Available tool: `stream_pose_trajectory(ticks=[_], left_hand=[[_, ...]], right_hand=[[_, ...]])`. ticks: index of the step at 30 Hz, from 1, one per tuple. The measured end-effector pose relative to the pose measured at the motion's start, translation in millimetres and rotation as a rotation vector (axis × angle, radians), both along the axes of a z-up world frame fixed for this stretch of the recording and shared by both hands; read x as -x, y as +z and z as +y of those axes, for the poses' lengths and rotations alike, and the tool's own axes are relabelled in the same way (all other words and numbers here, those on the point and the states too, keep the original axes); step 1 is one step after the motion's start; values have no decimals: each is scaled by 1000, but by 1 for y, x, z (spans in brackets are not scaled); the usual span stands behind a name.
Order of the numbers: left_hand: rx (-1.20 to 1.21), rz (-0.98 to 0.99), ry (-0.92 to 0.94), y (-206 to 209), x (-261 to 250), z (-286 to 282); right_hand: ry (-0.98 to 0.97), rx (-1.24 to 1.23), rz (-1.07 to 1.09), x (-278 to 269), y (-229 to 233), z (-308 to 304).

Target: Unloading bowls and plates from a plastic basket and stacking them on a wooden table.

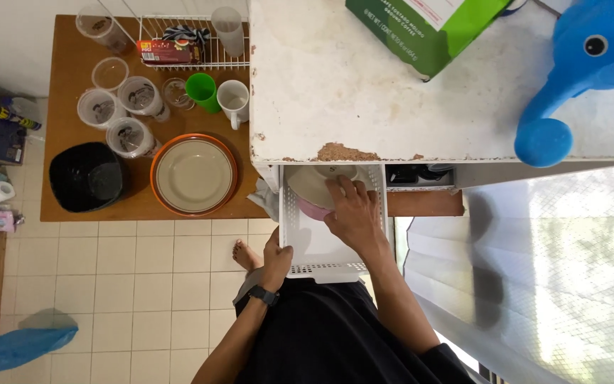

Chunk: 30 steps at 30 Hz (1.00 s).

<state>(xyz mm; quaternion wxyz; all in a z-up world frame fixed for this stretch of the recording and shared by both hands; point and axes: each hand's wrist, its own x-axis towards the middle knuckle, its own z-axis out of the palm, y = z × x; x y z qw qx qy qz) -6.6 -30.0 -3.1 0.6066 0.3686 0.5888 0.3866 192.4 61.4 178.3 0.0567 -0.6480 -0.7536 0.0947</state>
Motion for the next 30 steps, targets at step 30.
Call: stream_pose_trajectory(ticks=[30], left_hand=[[33, -21, -42, -2, -7, -1]], right_hand=[[90, -490, 66, -2, -21, 3]])
